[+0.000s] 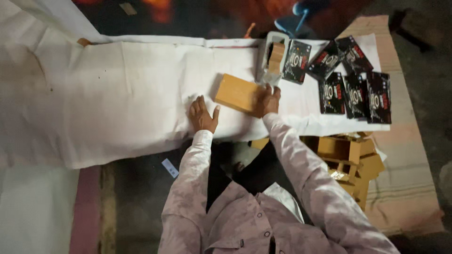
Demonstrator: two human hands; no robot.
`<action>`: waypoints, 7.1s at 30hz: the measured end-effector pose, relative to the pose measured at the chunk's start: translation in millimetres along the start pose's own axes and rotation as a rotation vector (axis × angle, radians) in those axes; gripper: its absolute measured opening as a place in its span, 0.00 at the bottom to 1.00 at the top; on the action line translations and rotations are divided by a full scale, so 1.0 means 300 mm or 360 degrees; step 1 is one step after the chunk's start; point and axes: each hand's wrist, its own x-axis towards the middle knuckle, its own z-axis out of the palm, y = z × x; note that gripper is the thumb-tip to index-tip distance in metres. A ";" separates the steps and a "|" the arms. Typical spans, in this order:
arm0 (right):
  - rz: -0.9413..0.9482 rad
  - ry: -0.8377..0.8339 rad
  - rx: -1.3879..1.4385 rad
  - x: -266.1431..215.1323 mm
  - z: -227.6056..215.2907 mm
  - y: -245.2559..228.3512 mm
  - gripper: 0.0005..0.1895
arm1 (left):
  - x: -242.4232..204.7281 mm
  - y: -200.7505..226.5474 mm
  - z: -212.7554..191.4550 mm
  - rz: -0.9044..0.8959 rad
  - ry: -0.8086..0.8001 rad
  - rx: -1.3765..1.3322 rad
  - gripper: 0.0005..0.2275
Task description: The person sits on the floor and repeatedly packs small black product boxes into larger brown cardboard boxes. They place one product box inside, close the flaps, and then open the box again to insert another product box, repeating this cycle throughout the clip.
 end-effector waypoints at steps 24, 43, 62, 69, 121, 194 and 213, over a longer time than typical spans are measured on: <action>-0.0215 0.0206 -0.1245 -0.127 0.090 -0.158 0.40 | 0.080 0.122 0.153 -0.0781 -0.0380 0.0325 0.26; 0.0423 -0.0494 0.0499 -0.409 -0.447 -0.036 0.43 | -0.305 0.092 0.177 -0.0421 -0.0509 -0.0327 0.22; 0.0557 0.1773 0.2228 -0.648 -1.763 0.702 0.16 | -0.588 0.093 -0.090 -0.0232 -0.0904 -0.0911 0.12; 0.0901 0.1187 0.0259 -0.468 -1.576 0.664 0.16 | -0.586 0.098 -0.166 -0.0269 -0.0877 -0.0720 0.12; -0.0115 0.0522 -0.1773 0.304 -0.789 0.233 0.62 | -0.020 0.162 -0.191 0.0120 -0.0084 -0.0396 0.43; -0.0597 -0.0427 -0.1023 0.147 -0.106 0.070 0.13 | 0.325 0.317 -0.130 0.0467 -0.1170 0.0075 0.55; -0.0181 -0.0303 -0.1429 0.060 -0.175 -0.179 0.34 | 0.131 0.344 0.025 0.0680 -0.1500 0.0315 0.38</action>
